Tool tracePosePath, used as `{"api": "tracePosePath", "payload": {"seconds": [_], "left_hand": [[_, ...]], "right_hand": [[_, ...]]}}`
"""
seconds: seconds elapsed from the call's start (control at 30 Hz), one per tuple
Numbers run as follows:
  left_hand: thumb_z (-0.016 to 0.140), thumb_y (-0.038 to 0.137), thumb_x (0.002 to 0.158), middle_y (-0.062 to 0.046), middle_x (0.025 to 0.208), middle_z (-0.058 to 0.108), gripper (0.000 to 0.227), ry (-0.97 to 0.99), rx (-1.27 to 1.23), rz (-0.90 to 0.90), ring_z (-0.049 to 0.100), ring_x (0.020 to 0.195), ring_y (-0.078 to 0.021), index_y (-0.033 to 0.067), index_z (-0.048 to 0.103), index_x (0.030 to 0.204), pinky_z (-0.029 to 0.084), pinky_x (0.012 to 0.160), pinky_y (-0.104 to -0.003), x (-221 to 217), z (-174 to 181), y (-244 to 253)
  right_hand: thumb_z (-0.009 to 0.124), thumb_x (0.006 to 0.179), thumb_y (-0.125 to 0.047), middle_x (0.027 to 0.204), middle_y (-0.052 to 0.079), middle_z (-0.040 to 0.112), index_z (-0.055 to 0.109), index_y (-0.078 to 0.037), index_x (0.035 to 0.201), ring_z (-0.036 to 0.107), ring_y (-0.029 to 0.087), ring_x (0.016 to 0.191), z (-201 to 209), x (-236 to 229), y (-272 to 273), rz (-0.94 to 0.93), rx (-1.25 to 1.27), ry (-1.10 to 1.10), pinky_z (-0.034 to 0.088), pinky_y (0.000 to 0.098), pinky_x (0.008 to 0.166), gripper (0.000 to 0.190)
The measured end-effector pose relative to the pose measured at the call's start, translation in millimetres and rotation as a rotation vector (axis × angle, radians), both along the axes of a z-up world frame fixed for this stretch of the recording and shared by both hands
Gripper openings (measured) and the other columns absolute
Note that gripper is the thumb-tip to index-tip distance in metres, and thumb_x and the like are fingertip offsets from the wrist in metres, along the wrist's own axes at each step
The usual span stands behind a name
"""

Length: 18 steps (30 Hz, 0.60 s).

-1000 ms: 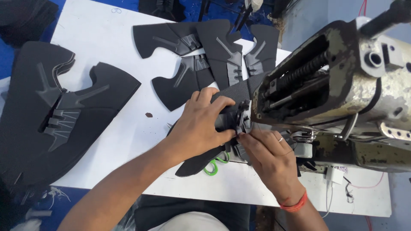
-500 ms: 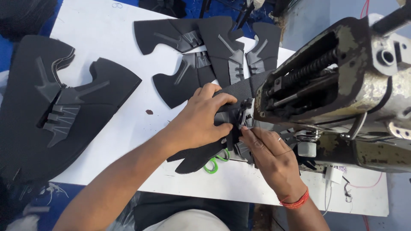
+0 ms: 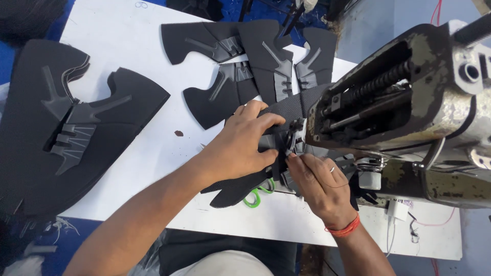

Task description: The person aligns black foam-like car parts with grey plastic inserts and sews them together using a sewing machine. They guide the parts under the needle, stitch along the edges, and then cut the thread with scissors.

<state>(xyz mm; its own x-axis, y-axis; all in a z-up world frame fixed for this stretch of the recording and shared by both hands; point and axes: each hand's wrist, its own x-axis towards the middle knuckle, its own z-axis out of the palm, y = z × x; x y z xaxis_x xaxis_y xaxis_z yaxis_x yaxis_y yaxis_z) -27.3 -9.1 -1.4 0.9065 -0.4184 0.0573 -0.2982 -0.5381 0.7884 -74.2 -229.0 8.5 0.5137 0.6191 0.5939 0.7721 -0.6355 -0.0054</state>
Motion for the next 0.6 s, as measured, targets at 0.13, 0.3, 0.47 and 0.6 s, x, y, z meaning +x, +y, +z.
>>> {"api": "tracePosePath", "payload": {"seconds": [0.13,0.3,0.47,0.6], "left_hand": [[0.081,0.024,0.077,-0.017,0.142,0.042,0.061,0.010,0.006,0.000,0.039,0.139,-0.0409,0.0100,0.060,0.132,0.041,0.107,-0.052,-1,0,-1],[0.084,0.036,0.080,-0.012,0.128,0.051,0.055,-0.001,-0.038,0.055,0.052,0.123,-0.0332,0.0114,0.064,0.125,0.046,0.102,-0.047,-2,4,-6],[0.086,0.041,0.079,-0.010,0.122,0.053,0.056,-0.020,-0.037,0.083,0.054,0.119,-0.0297,0.0108,0.065,0.121,0.047,0.100,-0.043,0,-8,-12],[0.085,0.039,0.079,-0.009,0.122,0.053,0.055,0.004,-0.031,0.087,0.053,0.120,-0.0286,0.0099,0.064,0.121,0.047,0.099,-0.043,1,-11,-14]], "right_hand": [[0.084,0.086,0.006,0.102,0.009,0.064,0.071,0.004,0.113,0.063,0.019,0.076,-1,4,-3,0.010,-0.005,-0.006,0.051,0.0314,0.066,0.030],[0.081,0.080,0.003,0.103,0.010,0.065,0.073,0.003,0.113,0.061,0.021,0.076,8,2,-3,0.007,-0.057,0.083,0.051,0.0330,0.067,0.034],[0.082,0.079,-0.001,0.104,0.008,0.068,0.073,-0.003,0.110,0.066,0.023,0.084,10,1,-8,-0.021,0.074,0.261,0.054,0.0344,0.072,0.032],[0.076,0.087,0.006,0.109,0.009,0.071,0.072,-0.004,0.114,0.072,0.023,0.097,9,0,-22,-0.082,0.264,0.486,0.059,0.0312,0.079,0.029]]}}
